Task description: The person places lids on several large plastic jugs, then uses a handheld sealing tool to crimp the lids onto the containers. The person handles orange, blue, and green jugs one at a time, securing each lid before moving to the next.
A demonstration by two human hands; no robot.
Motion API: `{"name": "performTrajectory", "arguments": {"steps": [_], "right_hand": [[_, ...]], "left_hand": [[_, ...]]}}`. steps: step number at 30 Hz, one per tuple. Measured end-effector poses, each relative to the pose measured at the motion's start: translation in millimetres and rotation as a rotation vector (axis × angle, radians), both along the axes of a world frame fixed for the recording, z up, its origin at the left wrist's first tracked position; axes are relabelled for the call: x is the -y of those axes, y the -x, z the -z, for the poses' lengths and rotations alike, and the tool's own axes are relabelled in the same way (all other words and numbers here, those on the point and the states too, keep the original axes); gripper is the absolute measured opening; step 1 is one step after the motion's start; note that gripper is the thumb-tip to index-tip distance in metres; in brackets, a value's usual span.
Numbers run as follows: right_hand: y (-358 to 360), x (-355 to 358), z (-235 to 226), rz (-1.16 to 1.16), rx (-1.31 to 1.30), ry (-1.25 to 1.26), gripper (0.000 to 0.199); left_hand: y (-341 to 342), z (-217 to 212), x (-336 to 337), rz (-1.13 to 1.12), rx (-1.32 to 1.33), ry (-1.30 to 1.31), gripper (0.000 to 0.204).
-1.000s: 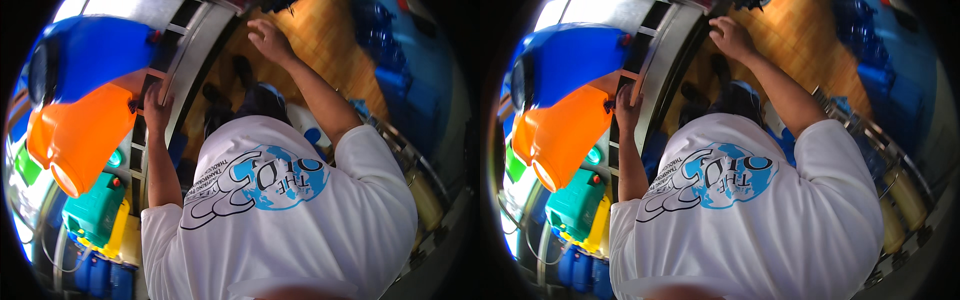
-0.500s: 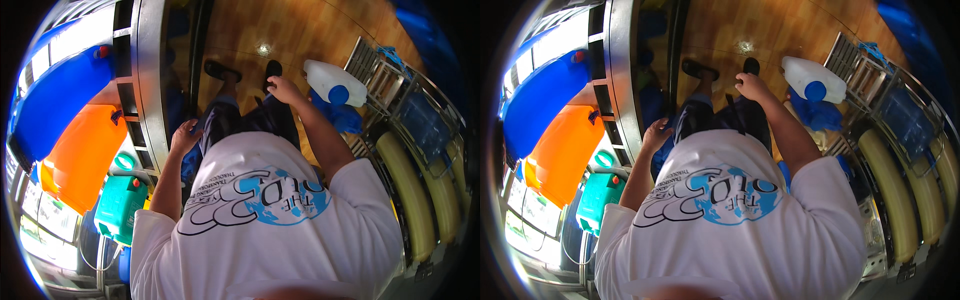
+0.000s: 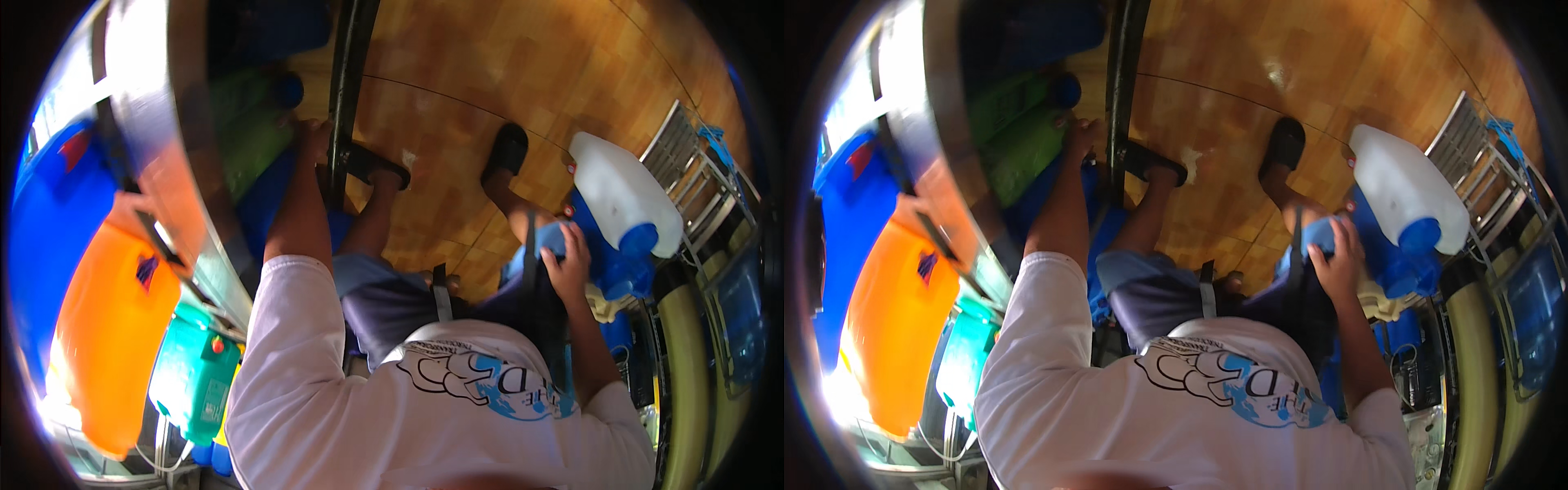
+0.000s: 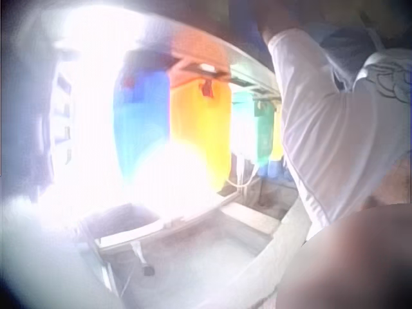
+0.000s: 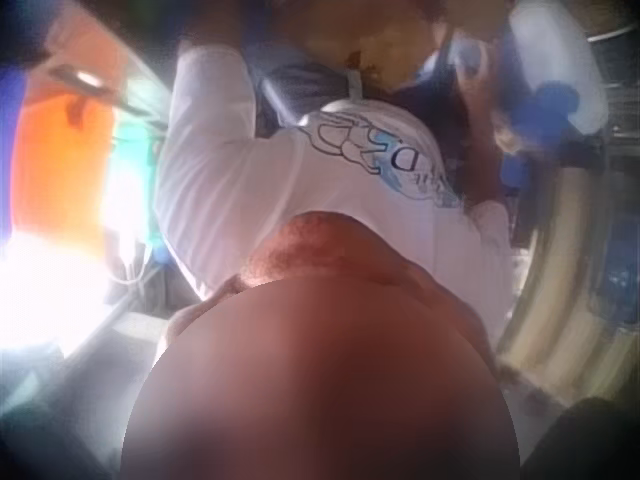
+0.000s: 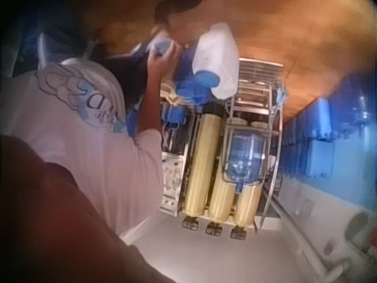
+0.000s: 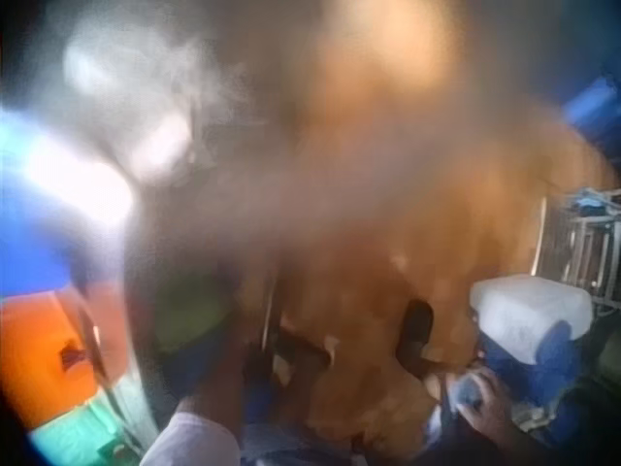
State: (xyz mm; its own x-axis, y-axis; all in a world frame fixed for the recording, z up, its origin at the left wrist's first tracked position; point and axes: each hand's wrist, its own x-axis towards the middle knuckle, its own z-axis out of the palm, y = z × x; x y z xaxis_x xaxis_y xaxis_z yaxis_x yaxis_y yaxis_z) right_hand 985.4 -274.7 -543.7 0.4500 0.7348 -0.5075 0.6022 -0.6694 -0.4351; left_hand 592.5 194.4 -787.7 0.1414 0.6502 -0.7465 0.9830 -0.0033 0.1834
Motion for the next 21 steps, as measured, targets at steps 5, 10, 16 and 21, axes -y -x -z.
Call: {"name": "performTrajectory", "arguments": {"steps": [5,10,16,21], "right_hand": [[3,-5,12,0.014,0.041,0.077,0.061],[11,-18,18,-0.026,0.161,0.232,0.062],[15,-47,28,-0.091,0.252,0.195,0.058],[13,-46,25,-0.117,0.186,0.049,0.050]], "left_hand": [[43,134,-55,-0.013,-0.144,-0.022,0.077],[86,235,-110,-0.085,-0.209,0.155,0.079],[86,263,-109,-0.056,-0.224,0.162,0.081],[46,191,-60,-0.369,0.264,-0.303,0.056]]}}
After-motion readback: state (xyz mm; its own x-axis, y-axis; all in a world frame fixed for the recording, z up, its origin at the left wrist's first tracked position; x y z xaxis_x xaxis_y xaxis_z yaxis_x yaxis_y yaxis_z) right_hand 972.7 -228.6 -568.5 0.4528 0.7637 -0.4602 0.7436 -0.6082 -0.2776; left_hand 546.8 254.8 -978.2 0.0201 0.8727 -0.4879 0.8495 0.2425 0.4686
